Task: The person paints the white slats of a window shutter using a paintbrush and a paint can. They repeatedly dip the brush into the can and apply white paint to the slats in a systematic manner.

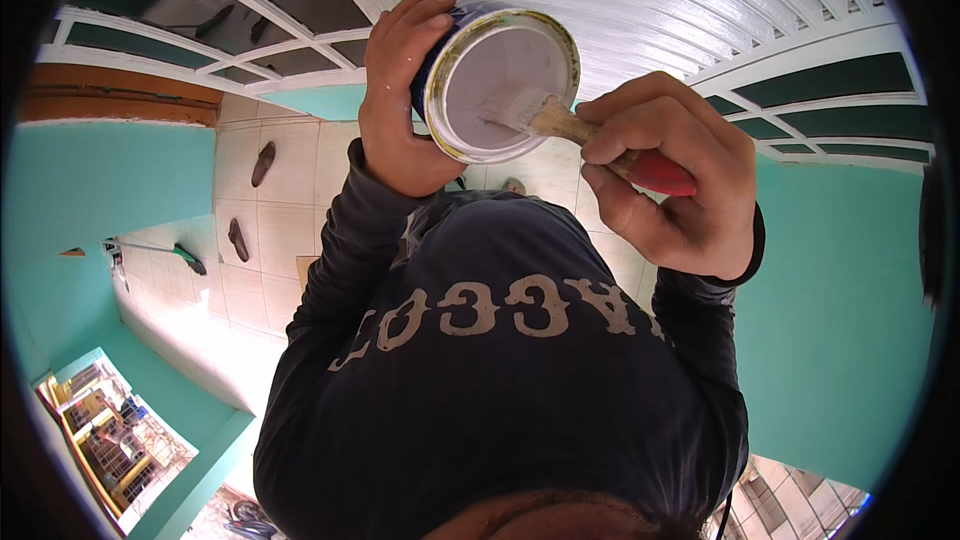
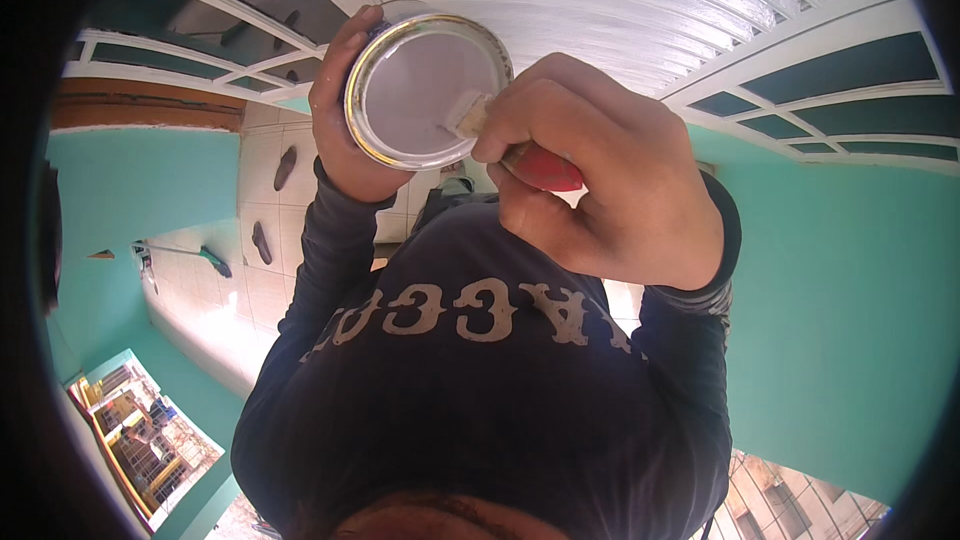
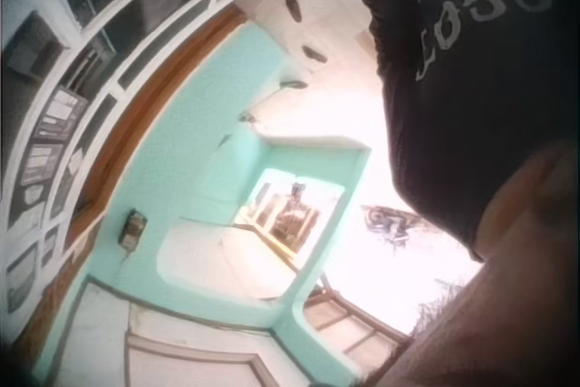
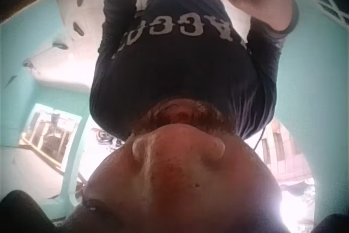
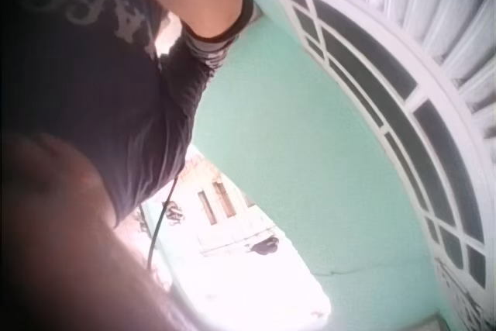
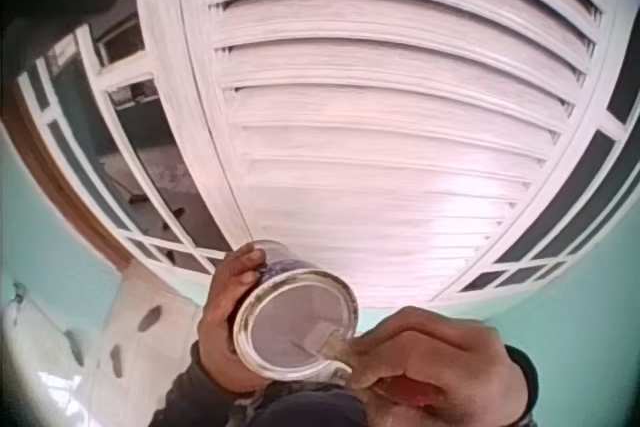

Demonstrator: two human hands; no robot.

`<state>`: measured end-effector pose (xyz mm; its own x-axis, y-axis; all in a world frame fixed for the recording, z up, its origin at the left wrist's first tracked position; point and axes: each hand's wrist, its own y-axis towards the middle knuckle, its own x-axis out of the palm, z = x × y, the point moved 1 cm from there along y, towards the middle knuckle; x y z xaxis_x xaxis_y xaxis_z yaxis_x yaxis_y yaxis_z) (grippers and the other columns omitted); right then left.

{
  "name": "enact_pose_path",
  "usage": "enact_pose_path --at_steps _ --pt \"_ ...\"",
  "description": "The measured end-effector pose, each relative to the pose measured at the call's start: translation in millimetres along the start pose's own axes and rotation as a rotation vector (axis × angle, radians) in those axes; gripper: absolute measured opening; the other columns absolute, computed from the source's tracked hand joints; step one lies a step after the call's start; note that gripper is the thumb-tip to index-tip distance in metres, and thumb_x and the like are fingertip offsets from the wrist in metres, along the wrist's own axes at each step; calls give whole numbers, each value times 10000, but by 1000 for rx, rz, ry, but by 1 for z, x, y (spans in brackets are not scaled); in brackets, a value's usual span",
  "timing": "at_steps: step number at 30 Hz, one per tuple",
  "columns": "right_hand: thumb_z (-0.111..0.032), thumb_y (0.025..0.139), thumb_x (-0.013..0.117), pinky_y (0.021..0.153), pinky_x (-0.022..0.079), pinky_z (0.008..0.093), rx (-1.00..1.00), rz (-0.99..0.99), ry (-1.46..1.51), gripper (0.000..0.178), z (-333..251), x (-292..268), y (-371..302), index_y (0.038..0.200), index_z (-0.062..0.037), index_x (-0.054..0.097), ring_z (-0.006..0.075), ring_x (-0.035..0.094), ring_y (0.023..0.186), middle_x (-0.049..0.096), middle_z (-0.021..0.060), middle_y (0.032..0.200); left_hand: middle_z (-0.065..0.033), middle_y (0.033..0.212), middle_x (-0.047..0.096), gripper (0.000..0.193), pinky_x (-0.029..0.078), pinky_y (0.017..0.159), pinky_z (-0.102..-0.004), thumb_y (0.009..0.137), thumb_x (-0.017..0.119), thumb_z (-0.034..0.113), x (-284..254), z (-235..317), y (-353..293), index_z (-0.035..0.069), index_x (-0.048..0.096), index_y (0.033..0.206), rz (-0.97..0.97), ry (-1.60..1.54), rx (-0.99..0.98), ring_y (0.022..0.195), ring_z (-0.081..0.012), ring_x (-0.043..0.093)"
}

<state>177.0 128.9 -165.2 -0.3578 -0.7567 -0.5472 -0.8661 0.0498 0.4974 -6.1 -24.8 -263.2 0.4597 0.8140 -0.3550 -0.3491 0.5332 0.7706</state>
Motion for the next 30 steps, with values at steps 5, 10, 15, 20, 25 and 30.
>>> enact_pose_path --at_steps 5,10,15,20,25,30 --pt "104 725 709 679 554 288 9 -69 -4 279 9 21 10 965 -14 632 207 690 787 666 143 987 -169 1426 544 941 329 1133 -527 590 941 221 1 1 -5 102 469 1395 97 73 87 1347 -401 483" --pt "50 730 677 643 520 362 -39 -69 -5 285 14 28 13 986 -41 591 292 636 717 603 123 880 -164 1422 552 919 307 1139 -525 598 934 224 2 8 -8 103 483 1389 126 117 69 1349 -390 485" --pt "89 746 706 679 531 292 -7 -109 -61 259 13 15 13 977 2 630 202 656 751 647 108 901 -170 1416 556 896 313 1128 -518 598 923 207 9 6 -4 82 502 1379 107 131 112 1344 -392 489" --pt "35 818 721 677 507 257 24 -7 -80 195 -1 -12 17 999 16 650 137 642 750 666 82 871 -170 1409 560 921 323 1120 -513 579 926 182 20 9 -2 76 493 1385 110 95 37 1337 -396 491" --pt "-30 904 709 672 505 238 79 133 -125 135 -4 -24 17 1011 27 649 119 637 745 693 80 908 -171 1405 565 978 325 1118 -505 540 942 166 32 7 4 77 481 1398 119 34 27 1334 -392 494" --pt "-51 925 680 616 507 249 350 330 63 165 -16 -20 16 1049 36 614 114 627 728 702 137 990 -158 1398 576 977 323 1105 -495 525 924 131 37 3 15 88 488 1398 76 8 24 1320 -368 511"
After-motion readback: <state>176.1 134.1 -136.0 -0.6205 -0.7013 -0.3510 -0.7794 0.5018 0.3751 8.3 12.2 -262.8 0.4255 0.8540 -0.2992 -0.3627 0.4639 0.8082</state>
